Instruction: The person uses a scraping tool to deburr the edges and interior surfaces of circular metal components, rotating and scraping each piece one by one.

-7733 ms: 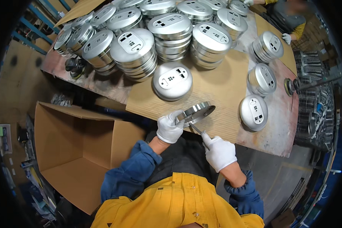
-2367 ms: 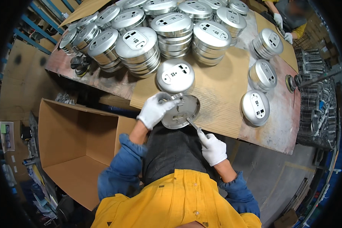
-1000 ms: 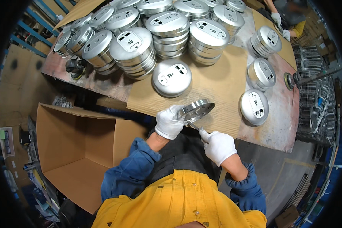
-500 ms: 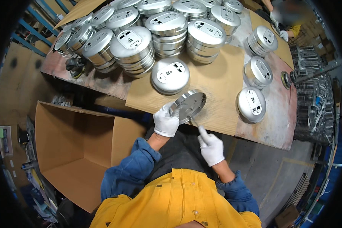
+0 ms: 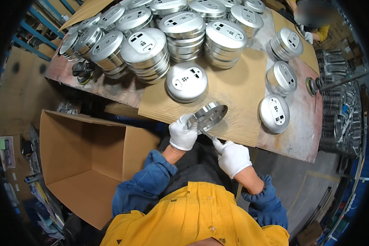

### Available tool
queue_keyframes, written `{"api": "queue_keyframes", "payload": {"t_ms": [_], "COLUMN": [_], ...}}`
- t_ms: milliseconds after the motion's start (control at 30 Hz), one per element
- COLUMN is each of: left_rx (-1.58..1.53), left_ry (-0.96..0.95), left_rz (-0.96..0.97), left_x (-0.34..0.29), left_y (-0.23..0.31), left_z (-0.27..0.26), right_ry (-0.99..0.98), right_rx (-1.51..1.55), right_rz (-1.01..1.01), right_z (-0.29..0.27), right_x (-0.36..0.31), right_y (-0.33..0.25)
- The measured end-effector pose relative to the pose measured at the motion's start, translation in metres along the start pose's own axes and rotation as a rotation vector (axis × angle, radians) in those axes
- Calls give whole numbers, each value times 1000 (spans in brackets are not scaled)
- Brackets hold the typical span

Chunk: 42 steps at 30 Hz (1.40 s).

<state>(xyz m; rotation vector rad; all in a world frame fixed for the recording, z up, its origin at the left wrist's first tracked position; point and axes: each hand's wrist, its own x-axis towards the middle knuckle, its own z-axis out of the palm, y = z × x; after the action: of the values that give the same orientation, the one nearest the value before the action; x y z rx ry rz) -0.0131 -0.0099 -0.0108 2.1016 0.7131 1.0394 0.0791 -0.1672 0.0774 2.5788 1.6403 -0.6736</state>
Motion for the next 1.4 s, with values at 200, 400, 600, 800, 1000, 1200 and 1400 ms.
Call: {"api": "queue_keyframes", "payload": {"t_ms": [200,400,600,800,1000,1200,1400], "left_rx": [-127,-171,284,535,486,519,216], "left_ry": [92,182,35,-39,-242,-292,58], "left_rz": [-268,-221,677,1082,956,601,-26], "left_x": [5,12,109,143,137,124,72], "left_y": [-1,0,33,-5,-31,-34,-56], "left_z": [11,-10,-45,-17,-21,-41,-10], "right_ry": [446,796,953,917,788,669,719], "right_rx": [19,453,622,622,631,733,840], "right_rz": [29,-30,95,124,186,276,13], "right_z": [95,93,87,84,70,25,6], "right_x": [-2,-9,-6,10,36,100,188], "right_y": [7,15,38,32,43,50,42]}}
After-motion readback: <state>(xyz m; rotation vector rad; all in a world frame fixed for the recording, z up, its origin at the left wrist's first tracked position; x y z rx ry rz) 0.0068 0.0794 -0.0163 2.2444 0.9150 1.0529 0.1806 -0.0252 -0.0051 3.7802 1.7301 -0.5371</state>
